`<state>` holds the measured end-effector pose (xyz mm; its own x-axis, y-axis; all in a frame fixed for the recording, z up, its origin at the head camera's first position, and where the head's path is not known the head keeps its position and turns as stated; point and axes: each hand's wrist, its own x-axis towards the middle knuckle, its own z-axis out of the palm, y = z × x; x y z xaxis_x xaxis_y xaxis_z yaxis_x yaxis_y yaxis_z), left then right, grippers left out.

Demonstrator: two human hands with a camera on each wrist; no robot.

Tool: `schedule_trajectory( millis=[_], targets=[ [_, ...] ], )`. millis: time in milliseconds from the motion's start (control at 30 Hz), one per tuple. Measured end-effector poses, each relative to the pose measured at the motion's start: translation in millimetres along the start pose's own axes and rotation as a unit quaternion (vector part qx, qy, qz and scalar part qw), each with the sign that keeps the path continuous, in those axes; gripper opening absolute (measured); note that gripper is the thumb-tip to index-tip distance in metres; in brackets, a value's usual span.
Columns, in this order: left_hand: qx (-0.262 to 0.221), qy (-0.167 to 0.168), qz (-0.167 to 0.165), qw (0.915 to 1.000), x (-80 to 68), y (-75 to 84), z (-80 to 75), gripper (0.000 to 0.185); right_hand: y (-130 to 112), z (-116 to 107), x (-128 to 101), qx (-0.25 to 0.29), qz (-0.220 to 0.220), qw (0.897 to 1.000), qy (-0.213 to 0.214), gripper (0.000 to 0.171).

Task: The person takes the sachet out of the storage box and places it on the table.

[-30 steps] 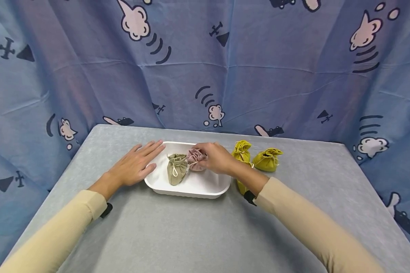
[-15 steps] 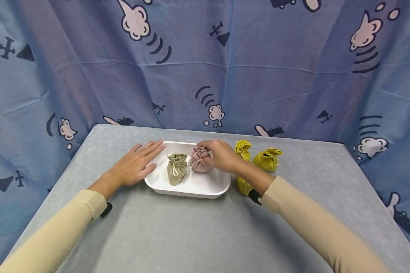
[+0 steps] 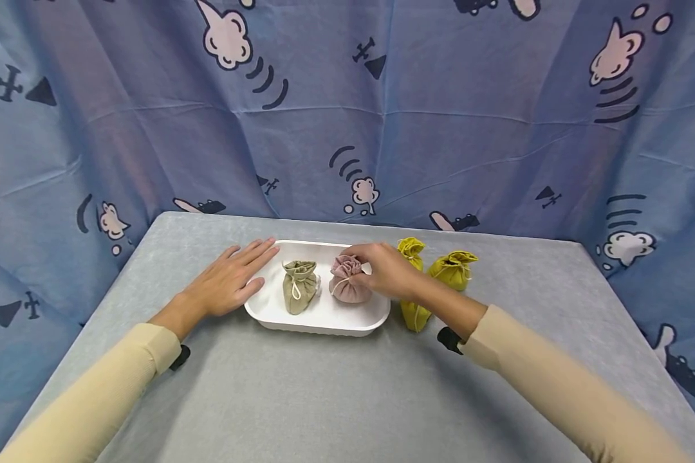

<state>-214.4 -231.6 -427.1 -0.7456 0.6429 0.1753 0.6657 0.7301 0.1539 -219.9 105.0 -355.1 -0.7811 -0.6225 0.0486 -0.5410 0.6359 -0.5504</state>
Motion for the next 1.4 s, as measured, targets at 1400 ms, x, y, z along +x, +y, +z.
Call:
schedule_trajectory(
  millis=[1400],
  targets=[
    [-0.005,0.0,-0.006,1.0,-0.6,3.4,-1.4,0.062,-16.1,-75.0,-41.2,0.005,-0.025,0.999,0.045,0.046]
  ],
)
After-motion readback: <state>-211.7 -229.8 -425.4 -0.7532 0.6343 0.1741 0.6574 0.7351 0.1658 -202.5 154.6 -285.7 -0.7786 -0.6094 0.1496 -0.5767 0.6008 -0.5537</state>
